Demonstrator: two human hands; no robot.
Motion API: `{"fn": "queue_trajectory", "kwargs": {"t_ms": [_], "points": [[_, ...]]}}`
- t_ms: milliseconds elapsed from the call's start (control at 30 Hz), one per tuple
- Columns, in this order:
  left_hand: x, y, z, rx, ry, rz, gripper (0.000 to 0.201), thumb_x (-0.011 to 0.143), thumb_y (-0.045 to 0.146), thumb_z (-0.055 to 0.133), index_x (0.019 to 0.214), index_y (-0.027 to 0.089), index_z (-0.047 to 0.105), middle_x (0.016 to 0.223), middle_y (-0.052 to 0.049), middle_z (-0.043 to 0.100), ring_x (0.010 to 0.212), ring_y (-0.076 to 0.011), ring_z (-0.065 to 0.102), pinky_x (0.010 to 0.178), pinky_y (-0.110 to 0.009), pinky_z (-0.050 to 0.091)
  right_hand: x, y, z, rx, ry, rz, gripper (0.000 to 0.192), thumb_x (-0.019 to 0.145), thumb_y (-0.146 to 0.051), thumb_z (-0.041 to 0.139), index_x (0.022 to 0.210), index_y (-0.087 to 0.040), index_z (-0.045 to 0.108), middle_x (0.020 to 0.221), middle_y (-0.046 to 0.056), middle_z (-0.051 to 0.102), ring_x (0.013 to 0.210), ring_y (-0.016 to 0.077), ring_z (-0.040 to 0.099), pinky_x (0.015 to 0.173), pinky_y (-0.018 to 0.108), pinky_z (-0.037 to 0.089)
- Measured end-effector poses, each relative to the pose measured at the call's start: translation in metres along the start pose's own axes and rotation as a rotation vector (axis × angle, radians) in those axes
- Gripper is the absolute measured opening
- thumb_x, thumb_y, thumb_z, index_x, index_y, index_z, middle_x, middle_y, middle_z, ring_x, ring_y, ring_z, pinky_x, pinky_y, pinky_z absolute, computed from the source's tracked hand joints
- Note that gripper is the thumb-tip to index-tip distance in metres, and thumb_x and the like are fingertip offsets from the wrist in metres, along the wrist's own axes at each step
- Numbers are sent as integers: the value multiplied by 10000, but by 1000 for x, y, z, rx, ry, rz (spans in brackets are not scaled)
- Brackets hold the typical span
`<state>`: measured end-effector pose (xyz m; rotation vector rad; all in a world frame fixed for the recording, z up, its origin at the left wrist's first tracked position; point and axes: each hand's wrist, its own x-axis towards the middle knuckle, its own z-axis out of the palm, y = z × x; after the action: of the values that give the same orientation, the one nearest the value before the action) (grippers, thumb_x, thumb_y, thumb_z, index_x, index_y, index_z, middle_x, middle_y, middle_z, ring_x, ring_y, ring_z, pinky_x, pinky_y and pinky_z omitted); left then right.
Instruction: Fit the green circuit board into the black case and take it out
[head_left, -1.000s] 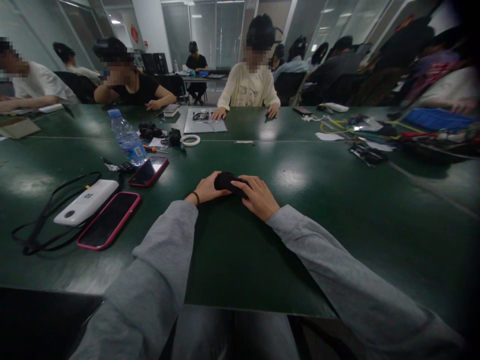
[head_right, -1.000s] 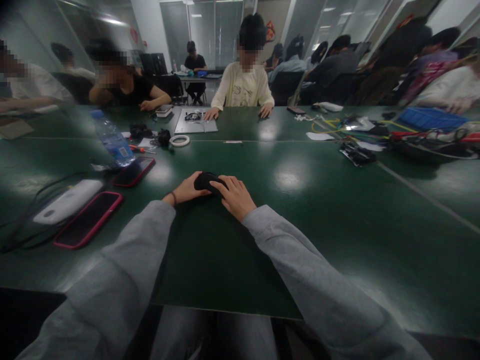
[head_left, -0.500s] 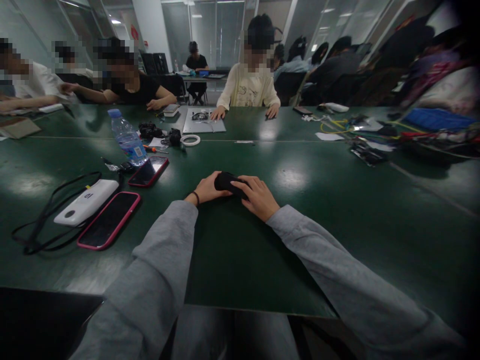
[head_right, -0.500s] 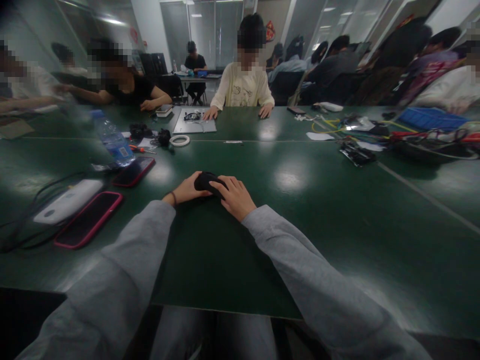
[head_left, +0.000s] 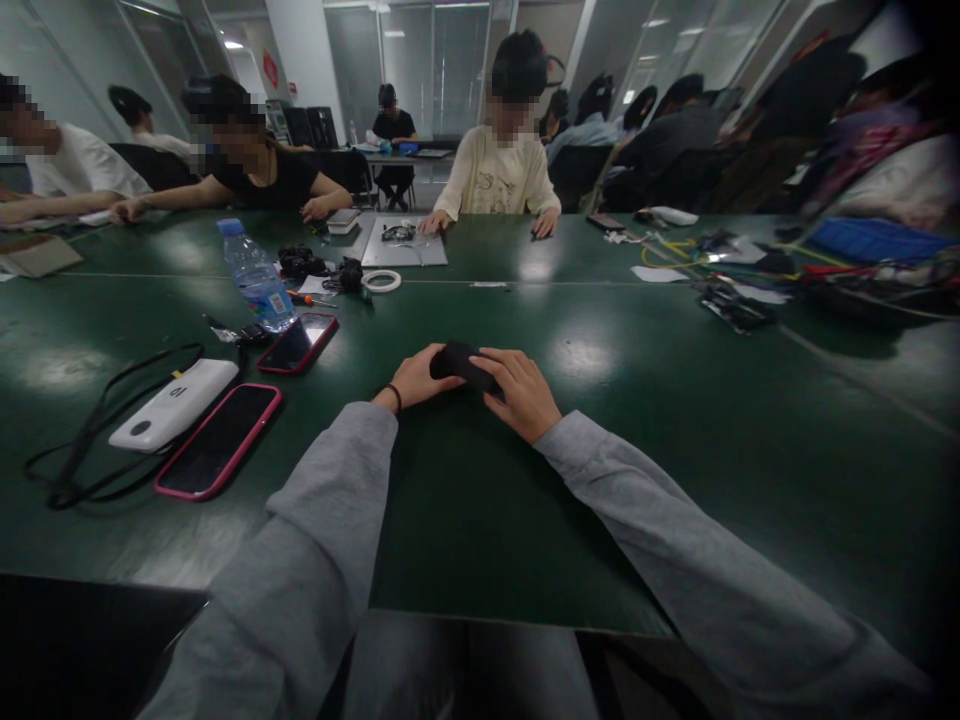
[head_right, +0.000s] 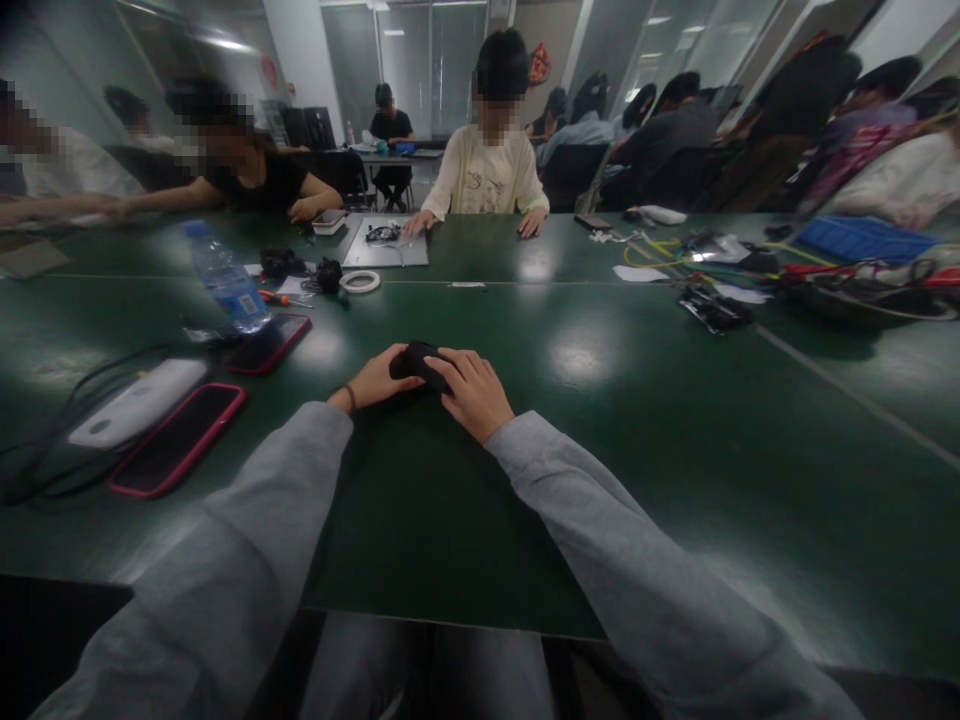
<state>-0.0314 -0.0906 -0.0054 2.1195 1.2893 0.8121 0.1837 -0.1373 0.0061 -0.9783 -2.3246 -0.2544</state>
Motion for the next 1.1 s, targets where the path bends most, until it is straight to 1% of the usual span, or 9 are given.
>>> {"fn": "queue_trajectory", "kwargs": {"t_ms": [100, 200, 300, 400, 500, 633, 767, 933, 1100], "points": [[1, -2, 4, -25, 25, 15, 651, 688, 530, 652, 1201, 166, 488, 1174, -119, 567, 1059, -258, 551, 932, -420, 425, 0, 0, 0, 4, 38, -12, 572, 778, -86, 536, 1314, -221, 388, 1288, 92, 469, 1148, 276, 441, 894, 425, 414], [3, -3, 10, -40, 106, 37, 626, 698, 466, 666, 1212, 160, 483, 1171, -125, 543, 1023, -237, 552, 907, -403, 435, -1, 0, -1, -14, 83, -24, 601, 771, -77, 551, 1328, -215, 373, 1307, 85, 467, 1150, 274, 444, 895, 418, 411], [5, -3, 17, -116, 153, 6, 594, 704, 413, 673, 1216, 176, 486, 1032, -104, 576, 896, -215, 570, 819, -395, 459, -1, -1, -3, -32, 135, -37, 613, 774, -69, 556, 1336, -221, 366, 1323, 79, 461, 1156, 268, 446, 911, 414, 406], [6, 2, 23, -395, 95, -47, 628, 708, 344, 680, 1263, 197, 427, 900, -67, 602, 813, -196, 581, 763, -377, 464, -1, -2, -5, -56, 170, -46, 611, 782, -68, 556, 1339, -231, 366, 1329, 77, 460, 1159, 265, 449, 914, 411, 408], [7, 10, 27, -737, 44, -93, 765, 635, 235, 737, 1298, 181, 359, 922, -69, 612, 838, -191, 595, 772, -358, 465, 0, -1, -5, -85, 168, -55, 607, 788, -69, 561, 1340, -233, 367, 1339, 74, 451, 1168, 261, 443, 924, 408, 405], [4, 22, 23, -949, 23, -168, 870, 559, 125, 763, 1313, 135, 330, 812, -42, 631, 785, -174, 615, 803, -352, 454, -1, 1, -3, -104, 164, -54, 608, 789, -73, 565, 1342, -237, 370, 1335, 74, 454, 1170, 261, 440, 926, 410, 404], [-3, 35, 16, -1026, -76, -183, 893, 621, 150, 740, 1372, 153, 256, 785, -46, 654, 736, -168, 639, 760, -324, 447, -2, 2, -3, -110, 170, -47, 597, 794, -82, 560, 1340, -242, 378, 1329, 74, 458, 1167, 262, 441, 911, 406, 405], [-8, 45, 14, -1044, -84, -236, 865, 684, 264, 729, 1398, 195, 244, 918, -82, 655, 782, -164, 645, 702, -279, 419, -1, 2, -4, -148, 161, -45, 569, 807, -91, 549, 1336, -229, 391, 1330, 76, 461, 1171, 264, 437, 916, 410, 394], [-9, 42, 22, -983, -53, -239, 834, 712, 320, 711, 1402, 187, 263, 1020, -101, 636, 839, -144, 598, 743, -276, 413, 2, -3, -5, -168, 94, -134, 490, 853, -88, 477, 1322, -220, 417, 1307, 69, 491, 1167, 239, 451, 911, 389, 393]]}}
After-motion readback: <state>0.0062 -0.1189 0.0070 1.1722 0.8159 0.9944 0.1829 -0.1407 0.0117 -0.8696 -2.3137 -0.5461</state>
